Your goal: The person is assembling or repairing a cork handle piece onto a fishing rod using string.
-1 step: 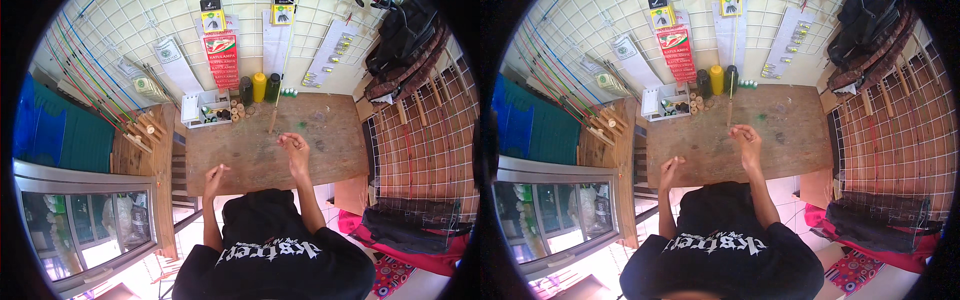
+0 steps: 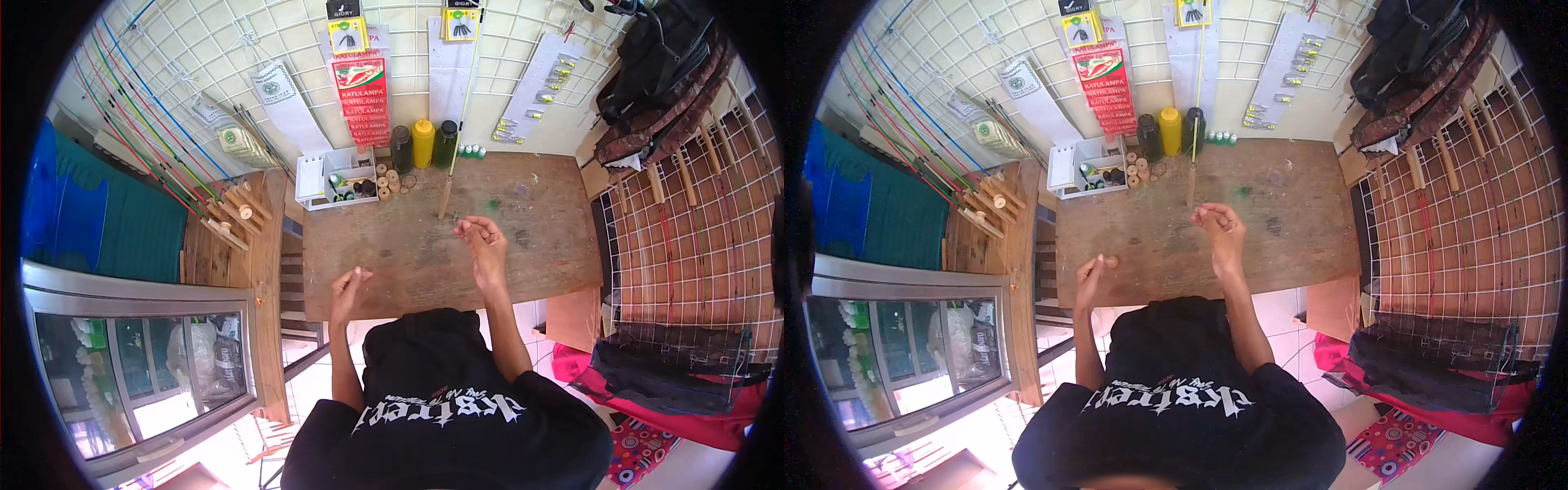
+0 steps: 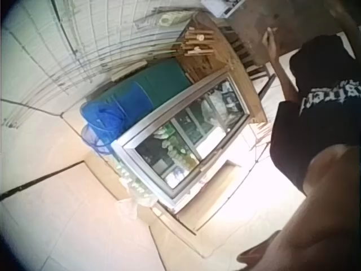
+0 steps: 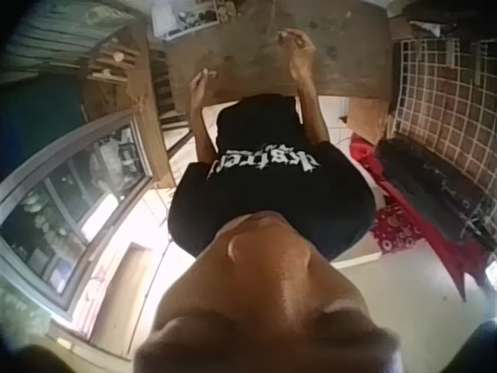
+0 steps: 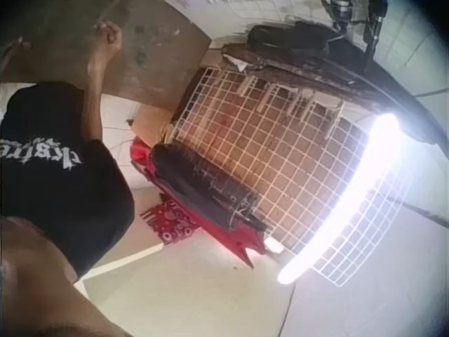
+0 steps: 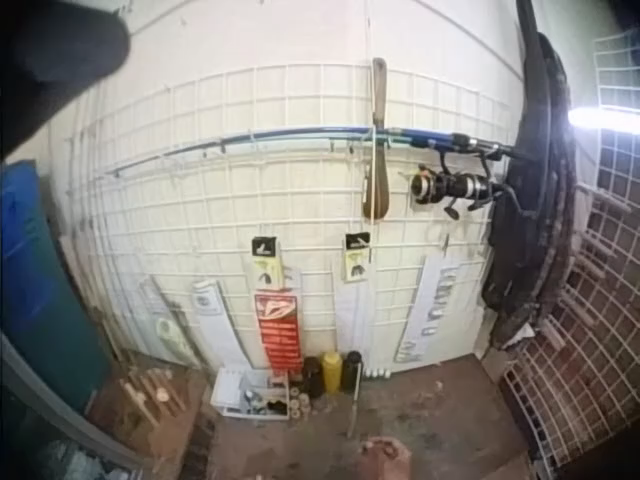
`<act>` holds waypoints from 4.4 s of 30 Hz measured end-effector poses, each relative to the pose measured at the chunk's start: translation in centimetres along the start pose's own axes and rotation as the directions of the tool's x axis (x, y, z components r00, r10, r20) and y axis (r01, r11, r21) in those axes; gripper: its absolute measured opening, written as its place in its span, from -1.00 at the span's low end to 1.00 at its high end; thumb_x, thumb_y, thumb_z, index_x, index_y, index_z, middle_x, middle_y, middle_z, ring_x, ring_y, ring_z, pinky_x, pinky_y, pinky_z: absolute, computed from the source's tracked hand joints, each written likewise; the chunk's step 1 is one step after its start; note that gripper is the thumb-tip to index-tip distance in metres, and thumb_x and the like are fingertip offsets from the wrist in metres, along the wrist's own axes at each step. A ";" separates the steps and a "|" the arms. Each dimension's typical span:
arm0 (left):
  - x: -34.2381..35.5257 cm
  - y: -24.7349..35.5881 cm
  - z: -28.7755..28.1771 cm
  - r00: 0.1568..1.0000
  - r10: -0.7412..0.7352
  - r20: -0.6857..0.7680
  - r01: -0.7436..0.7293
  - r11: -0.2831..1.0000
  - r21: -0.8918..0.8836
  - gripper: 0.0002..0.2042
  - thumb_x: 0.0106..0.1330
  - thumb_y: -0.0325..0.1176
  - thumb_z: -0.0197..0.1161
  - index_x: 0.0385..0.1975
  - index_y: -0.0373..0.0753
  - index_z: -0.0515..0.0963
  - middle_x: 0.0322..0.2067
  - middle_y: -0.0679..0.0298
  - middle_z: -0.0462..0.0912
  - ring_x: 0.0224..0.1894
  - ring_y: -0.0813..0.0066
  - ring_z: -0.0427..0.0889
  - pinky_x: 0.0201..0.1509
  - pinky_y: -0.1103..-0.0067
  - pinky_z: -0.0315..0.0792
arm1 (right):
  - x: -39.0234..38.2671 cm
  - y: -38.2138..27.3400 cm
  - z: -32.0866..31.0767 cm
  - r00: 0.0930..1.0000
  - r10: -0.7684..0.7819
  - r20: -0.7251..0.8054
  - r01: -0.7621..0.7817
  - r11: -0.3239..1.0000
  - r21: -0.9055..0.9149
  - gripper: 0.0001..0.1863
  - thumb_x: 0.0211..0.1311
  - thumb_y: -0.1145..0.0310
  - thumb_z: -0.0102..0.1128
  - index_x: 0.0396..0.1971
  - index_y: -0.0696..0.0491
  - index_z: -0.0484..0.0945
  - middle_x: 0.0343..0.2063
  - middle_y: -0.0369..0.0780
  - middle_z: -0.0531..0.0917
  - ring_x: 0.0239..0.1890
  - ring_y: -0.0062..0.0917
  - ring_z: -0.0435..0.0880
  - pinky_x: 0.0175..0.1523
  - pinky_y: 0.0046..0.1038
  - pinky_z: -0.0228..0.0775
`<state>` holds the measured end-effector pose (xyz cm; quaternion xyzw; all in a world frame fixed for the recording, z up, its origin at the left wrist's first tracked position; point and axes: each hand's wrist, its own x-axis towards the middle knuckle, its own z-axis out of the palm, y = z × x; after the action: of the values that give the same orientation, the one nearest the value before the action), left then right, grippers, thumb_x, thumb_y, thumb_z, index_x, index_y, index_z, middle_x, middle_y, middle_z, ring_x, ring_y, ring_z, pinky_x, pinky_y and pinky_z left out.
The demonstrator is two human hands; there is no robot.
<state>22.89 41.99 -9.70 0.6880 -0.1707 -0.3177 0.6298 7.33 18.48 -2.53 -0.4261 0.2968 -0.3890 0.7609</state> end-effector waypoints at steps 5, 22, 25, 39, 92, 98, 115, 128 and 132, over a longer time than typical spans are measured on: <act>0.7 0.9 -1.8 0.991 0.030 -0.132 -0.021 0.997 0.070 -0.64 0.39 -0.14 0.02 -0.36 -0.31 0.63 -0.61 0.54 0.32 -0.52 0.77 0.25 -0.42 0.72 0.13 | 0.5 -1.3 -0.2 1.000 0.003 -0.021 -0.001 0.997 0.079 -0.84 0.18 0.52 0.16 -0.23 0.21 0.50 -0.36 -0.20 0.63 -0.35 -0.59 0.60 -0.14 -0.56 0.43; 3.9 9.6 7.4 0.994 0.102 -0.028 -0.101 0.995 0.026 -0.63 0.32 -0.25 0.11 0.06 -0.30 0.42 0.01 0.15 0.49 0.04 0.41 0.44 0.17 0.52 0.25 | -0.4 -0.7 2.8 0.957 -0.049 0.285 0.093 0.985 -0.144 -0.87 0.18 0.59 0.13 -0.26 0.21 0.50 -0.33 -0.25 0.61 -0.20 -0.63 0.56 -0.06 -0.60 0.37; 5.5 9.7 9.1 0.960 0.170 0.224 -0.139 0.979 -0.148 -0.69 0.33 -0.27 0.10 -0.02 -0.29 0.48 -0.02 0.15 0.51 0.04 0.34 0.45 0.16 0.51 0.24 | -0.2 -0.4 2.9 0.937 -0.057 0.346 0.120 0.979 -0.164 -0.86 0.18 0.57 0.13 -0.24 0.21 0.50 -0.30 -0.27 0.61 -0.22 -0.62 0.57 -0.07 -0.59 0.37; 2.5 -7.1 -1.6 0.975 0.199 -0.098 -0.086 0.746 0.660 -0.68 0.08 -0.38 0.28 -0.15 -0.29 0.48 -0.17 -0.04 0.45 -0.06 0.02 0.42 0.00 0.26 0.29 | 0.0 1.5 1.1 0.928 -0.362 0.087 0.332 0.698 -0.635 -0.70 -0.01 0.72 -0.02 -0.25 0.12 0.50 -0.01 -0.11 0.35 0.03 -0.42 0.39 -0.14 -0.52 0.42; 3.4 7.8 -2.7 0.956 0.248 -0.154 -0.228 0.964 0.133 -0.65 -0.03 -0.64 0.37 -0.17 -0.35 0.58 -0.18 0.20 0.60 -0.14 0.54 0.54 -0.03 0.65 0.39 | 7.7 -7.1 -11.4 0.545 -0.597 -0.589 0.311 0.796 -0.519 -0.68 0.37 0.20 -0.06 -0.39 0.15 0.50 -0.46 -0.35 0.47 -0.36 -0.63 0.38 -0.20 -0.51 0.26; 3.0 9.1 -2.0 0.959 0.284 -0.018 -0.283 0.945 -0.165 -0.67 0.03 -0.73 0.27 -0.14 -0.39 0.54 -0.08 0.10 0.53 -0.02 0.40 0.53 0.09 0.56 0.42 | 6.9 -7.1 -7.9 0.546 -0.809 -0.216 -0.110 0.186 -0.976 -0.80 0.19 0.43 0.09 -0.20 0.15 0.50 -0.30 -0.24 0.58 -0.15 -0.44 0.51 0.00 -0.43 0.28; 1.8 14.9 2.4 0.843 0.530 0.095 -0.515 0.845 -0.142 -0.65 -0.04 -0.75 0.30 -0.19 -0.38 0.56 -0.10 0.04 0.54 -0.05 0.34 0.56 -0.03 0.54 0.54 | -0.3 -3.8 7.9 0.758 0.237 0.608 0.177 0.822 -0.541 -0.86 0.28 0.43 0.05 -0.23 0.15 0.48 -0.53 -0.40 0.54 -0.46 -0.78 0.42 -0.35 -0.66 0.23; 2.1 14.2 2.0 0.849 0.528 0.005 -0.520 0.838 -0.163 -0.65 -0.02 -0.76 0.29 -0.17 -0.43 0.53 -0.11 0.04 0.53 -0.07 0.32 0.57 -0.03 0.52 0.56 | 1.4 -7.5 5.1 0.984 -0.004 0.176 0.007 1.000 -0.016 -0.85 0.35 0.27 -0.01 -0.35 0.02 0.36 -0.73 -0.50 0.07 -0.73 -0.82 -0.04 -0.65 -0.67 -0.20; 2.2 13.8 1.7 0.868 0.497 0.008 -0.490 0.857 -0.159 -0.64 -0.02 -0.77 0.28 -0.16 -0.44 0.52 -0.09 0.02 0.52 0.00 0.27 0.53 0.07 0.44 0.49 | 2.2 -8.6 3.9 0.992 -0.122 -0.036 0.125 0.990 0.067 -0.84 0.36 0.25 -0.03 -0.36 0.02 0.37 -0.73 -0.48 0.04 -0.73 -0.81 -0.06 -0.66 -0.66 -0.22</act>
<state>25.68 37.23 3.28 0.5636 -0.3317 -0.1745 0.7361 8.64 15.41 6.54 -0.4109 0.2682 -0.4520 0.7449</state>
